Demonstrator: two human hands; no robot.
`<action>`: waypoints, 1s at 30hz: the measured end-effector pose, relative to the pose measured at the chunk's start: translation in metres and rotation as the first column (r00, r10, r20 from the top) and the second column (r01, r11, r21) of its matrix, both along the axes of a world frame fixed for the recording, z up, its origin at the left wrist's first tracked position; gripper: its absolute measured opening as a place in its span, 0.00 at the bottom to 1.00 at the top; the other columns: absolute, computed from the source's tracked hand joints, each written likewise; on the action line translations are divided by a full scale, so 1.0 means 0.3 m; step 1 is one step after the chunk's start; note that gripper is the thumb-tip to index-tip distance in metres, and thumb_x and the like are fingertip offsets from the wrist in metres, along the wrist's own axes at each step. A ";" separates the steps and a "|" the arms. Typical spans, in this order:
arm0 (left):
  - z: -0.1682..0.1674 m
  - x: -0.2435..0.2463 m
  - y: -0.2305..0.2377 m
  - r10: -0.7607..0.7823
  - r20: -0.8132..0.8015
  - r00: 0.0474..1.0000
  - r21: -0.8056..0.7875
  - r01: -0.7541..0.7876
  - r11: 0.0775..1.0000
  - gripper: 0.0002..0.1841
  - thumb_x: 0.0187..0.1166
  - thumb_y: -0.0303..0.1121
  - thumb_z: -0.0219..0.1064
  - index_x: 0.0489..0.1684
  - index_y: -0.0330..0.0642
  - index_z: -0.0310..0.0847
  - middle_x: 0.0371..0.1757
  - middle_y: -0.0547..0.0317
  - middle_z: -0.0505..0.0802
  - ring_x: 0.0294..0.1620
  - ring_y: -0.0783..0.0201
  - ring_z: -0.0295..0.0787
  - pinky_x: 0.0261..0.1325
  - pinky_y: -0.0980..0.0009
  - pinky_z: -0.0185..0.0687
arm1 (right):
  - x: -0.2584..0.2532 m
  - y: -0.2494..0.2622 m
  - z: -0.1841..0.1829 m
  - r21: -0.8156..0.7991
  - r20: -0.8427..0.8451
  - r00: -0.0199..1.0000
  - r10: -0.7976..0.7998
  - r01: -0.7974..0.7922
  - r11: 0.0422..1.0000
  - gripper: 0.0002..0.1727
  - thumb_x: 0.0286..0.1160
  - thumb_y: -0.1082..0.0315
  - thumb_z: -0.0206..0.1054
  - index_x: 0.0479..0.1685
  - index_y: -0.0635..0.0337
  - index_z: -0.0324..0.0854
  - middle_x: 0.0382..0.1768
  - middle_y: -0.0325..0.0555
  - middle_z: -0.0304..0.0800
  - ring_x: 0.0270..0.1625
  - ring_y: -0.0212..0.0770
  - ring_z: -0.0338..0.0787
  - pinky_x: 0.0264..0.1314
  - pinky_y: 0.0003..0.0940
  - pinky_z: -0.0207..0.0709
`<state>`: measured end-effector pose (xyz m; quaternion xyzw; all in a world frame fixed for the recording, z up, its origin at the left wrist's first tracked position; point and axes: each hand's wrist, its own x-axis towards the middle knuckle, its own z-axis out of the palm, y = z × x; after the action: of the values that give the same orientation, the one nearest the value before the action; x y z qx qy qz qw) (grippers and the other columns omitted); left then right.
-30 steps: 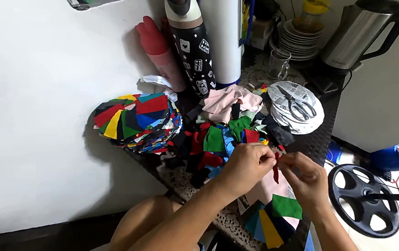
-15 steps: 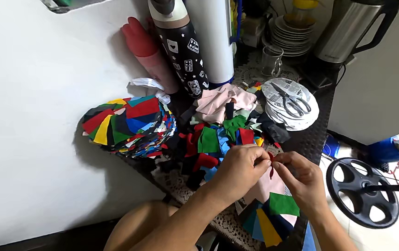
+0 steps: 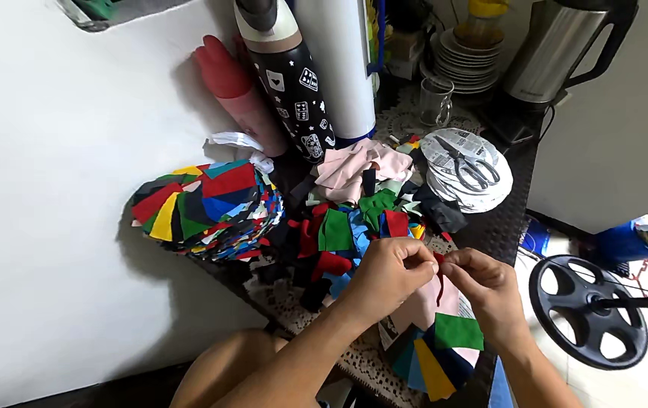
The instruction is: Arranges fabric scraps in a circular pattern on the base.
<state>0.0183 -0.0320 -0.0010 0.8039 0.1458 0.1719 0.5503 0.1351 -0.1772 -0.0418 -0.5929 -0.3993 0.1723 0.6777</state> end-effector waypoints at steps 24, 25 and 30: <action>-0.021 -0.010 -0.022 -0.056 0.123 0.991 0.416 0.000 0.909 0.08 0.76 0.31 0.67 0.34 0.39 0.91 0.35 0.58 0.93 0.40 0.75 0.89 0.48 0.83 0.82 | 0.008 -0.033 0.009 0.002 0.633 0.767 -0.101 0.129 0.992 0.08 0.77 0.70 0.67 0.35 0.63 0.90 0.35 0.45 0.91 0.45 0.29 0.87 0.53 0.15 0.77; -0.021 -0.010 -0.021 -0.079 0.122 0.989 0.411 0.022 0.911 0.08 0.76 0.30 0.66 0.34 0.38 0.91 0.35 0.58 0.93 0.41 0.75 0.89 0.49 0.83 0.82 | 0.012 -0.040 0.011 -0.002 0.648 0.757 -0.090 0.119 0.993 0.08 0.78 0.70 0.67 0.35 0.62 0.90 0.35 0.44 0.91 0.45 0.29 0.87 0.54 0.16 0.77; -0.017 -0.013 -0.027 -0.140 0.134 0.981 0.350 0.086 0.933 0.07 0.74 0.29 0.67 0.32 0.37 0.90 0.35 0.57 0.93 0.41 0.77 0.88 0.49 0.84 0.80 | 0.016 -0.068 0.024 -0.034 0.614 0.789 -0.015 0.046 0.998 0.08 0.78 0.71 0.66 0.36 0.63 0.89 0.37 0.44 0.92 0.47 0.28 0.87 0.56 0.16 0.77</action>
<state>0.0144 -0.0401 -0.0060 0.8783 0.0234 0.2254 0.4209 0.1398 -0.1977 -0.0347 -0.6390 -0.5839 -0.0310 0.4999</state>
